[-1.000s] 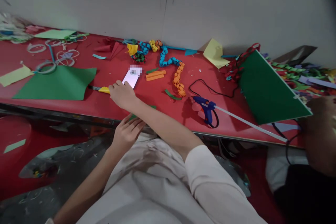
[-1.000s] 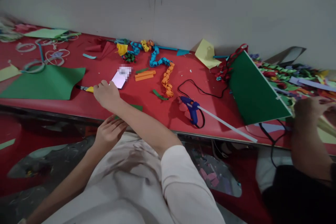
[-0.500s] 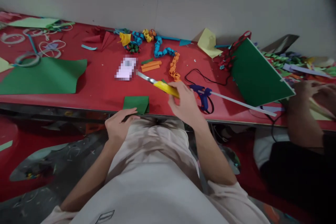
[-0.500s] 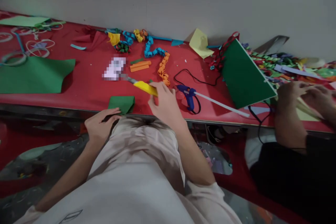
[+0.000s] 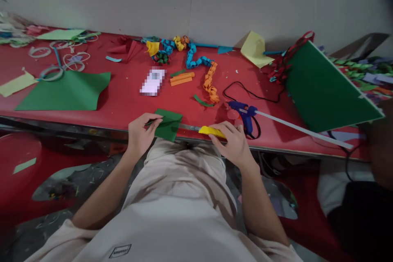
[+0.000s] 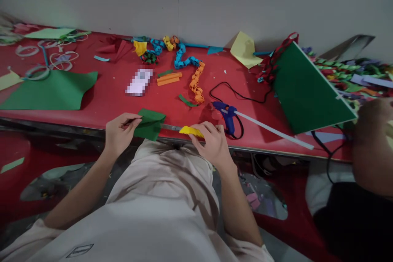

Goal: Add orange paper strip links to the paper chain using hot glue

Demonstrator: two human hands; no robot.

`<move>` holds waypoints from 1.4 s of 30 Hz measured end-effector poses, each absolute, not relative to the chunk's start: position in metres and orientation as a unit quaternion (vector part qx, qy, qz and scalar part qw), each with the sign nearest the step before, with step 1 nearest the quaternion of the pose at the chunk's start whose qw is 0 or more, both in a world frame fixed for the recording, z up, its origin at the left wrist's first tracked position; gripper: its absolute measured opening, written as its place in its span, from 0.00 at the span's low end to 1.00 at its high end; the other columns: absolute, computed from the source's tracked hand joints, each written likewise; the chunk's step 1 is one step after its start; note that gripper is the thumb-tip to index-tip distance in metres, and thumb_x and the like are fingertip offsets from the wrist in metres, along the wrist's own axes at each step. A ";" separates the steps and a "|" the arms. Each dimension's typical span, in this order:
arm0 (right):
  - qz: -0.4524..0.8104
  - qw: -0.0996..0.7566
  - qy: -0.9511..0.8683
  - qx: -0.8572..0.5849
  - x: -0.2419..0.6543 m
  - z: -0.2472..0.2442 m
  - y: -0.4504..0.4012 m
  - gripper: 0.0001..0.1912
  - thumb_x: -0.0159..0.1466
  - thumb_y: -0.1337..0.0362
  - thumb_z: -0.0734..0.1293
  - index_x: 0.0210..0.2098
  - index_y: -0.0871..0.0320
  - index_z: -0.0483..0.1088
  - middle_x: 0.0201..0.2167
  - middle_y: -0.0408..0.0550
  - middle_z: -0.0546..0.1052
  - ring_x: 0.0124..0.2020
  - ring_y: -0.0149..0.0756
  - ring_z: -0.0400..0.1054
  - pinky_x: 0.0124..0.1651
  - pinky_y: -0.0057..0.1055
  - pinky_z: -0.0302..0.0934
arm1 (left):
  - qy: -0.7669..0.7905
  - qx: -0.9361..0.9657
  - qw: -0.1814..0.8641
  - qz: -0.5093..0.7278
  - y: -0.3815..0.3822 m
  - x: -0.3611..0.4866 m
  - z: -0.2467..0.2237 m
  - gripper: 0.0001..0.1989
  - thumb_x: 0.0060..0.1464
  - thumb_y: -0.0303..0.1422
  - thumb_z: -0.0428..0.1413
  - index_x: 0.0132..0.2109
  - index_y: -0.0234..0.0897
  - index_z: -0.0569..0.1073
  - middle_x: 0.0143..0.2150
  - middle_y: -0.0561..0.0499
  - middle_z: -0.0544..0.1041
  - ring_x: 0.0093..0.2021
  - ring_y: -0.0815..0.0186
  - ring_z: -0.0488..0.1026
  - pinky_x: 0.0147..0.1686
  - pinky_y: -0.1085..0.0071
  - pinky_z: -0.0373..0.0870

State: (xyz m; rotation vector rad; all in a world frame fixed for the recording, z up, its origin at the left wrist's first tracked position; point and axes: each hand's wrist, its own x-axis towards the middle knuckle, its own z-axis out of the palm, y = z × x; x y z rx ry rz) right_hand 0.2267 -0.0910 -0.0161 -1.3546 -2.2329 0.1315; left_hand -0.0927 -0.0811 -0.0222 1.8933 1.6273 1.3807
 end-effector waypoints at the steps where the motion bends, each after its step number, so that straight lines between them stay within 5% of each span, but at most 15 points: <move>1: 0.045 0.254 -0.828 -0.498 0.225 -0.018 -0.088 0.11 0.72 0.57 0.65 0.52 0.52 0.72 0.47 0.47 0.81 0.47 0.41 0.75 0.50 0.40 0.53 | 0.558 0.665 0.133 0.478 -0.080 -0.090 -0.021 0.09 0.65 0.37 0.59 0.41 0.38 0.82 0.38 0.49 0.84 0.38 0.66 0.81 0.41 0.72 0.76; 9: 0.010 0.223 -0.816 -0.534 0.216 -0.023 -0.073 0.14 0.73 0.54 0.64 0.53 0.53 0.73 0.50 0.51 0.78 0.52 0.47 0.70 0.55 0.44 0.54 | 0.473 0.777 0.131 0.395 -0.081 -0.087 -0.018 0.15 0.70 0.39 0.53 0.41 0.40 0.82 0.38 0.49 0.85 0.42 0.64 0.82 0.47 0.68 0.76; 14: -0.002 0.223 -0.813 -0.537 0.214 -0.028 -0.075 0.15 0.73 0.57 0.64 0.55 0.54 0.72 0.50 0.51 0.78 0.51 0.48 0.69 0.55 0.46 0.52 | 0.484 0.842 0.025 0.237 -0.075 -0.071 -0.011 0.18 0.70 0.38 0.52 0.62 0.42 0.75 0.65 0.44 0.76 0.65 0.53 0.72 0.61 0.54 0.69; 17: -0.012 0.235 -0.812 -0.534 0.215 -0.031 -0.076 0.15 0.73 0.58 0.63 0.56 0.52 0.72 0.49 0.51 0.78 0.50 0.47 0.70 0.57 0.48 0.51 | 0.460 0.871 0.025 0.172 -0.072 -0.066 -0.015 0.23 0.71 0.34 0.47 0.70 0.43 0.67 0.73 0.46 0.66 0.73 0.54 0.64 0.70 0.50 0.61; 24: -0.006 0.219 -0.818 -0.532 0.214 -0.029 -0.073 0.15 0.73 0.59 0.62 0.56 0.55 0.72 0.49 0.53 0.77 0.51 0.47 0.69 0.54 0.44 0.59 | 0.440 0.889 0.038 0.121 -0.070 -0.076 -0.018 0.27 0.68 0.24 0.42 0.70 0.41 0.66 0.76 0.47 0.60 0.77 0.57 0.55 0.74 0.46 0.54; 30: 0.010 0.201 -0.814 -0.546 0.208 -0.025 -0.070 0.15 0.73 0.53 0.64 0.54 0.52 0.72 0.49 0.52 0.78 0.52 0.49 0.70 0.58 0.48 0.60 | 0.465 0.874 0.047 0.129 -0.066 -0.070 -0.014 0.18 0.72 0.35 0.45 0.61 0.34 0.71 0.76 0.41 0.60 0.77 0.52 0.56 0.73 0.46 0.58; 35: 0.023 0.207 -0.815 -0.541 0.208 -0.021 -0.069 0.14 0.73 0.54 0.64 0.53 0.53 0.73 0.48 0.51 0.78 0.52 0.47 0.70 0.56 0.46 0.62 | 0.460 0.883 0.022 0.096 -0.060 -0.081 -0.014 0.25 0.73 0.40 0.45 0.72 0.44 0.63 0.79 0.42 0.54 0.78 0.46 0.51 0.72 0.36 0.52; 42: 0.019 0.222 -0.817 -0.532 0.201 -0.024 -0.067 0.14 0.73 0.54 0.64 0.52 0.53 0.74 0.47 0.51 0.78 0.50 0.47 0.70 0.52 0.44 0.63 | 0.481 0.871 0.032 0.094 -0.058 -0.086 -0.015 0.25 0.73 0.38 0.43 0.73 0.50 0.62 0.78 0.43 0.55 0.77 0.49 0.54 0.71 0.43 0.58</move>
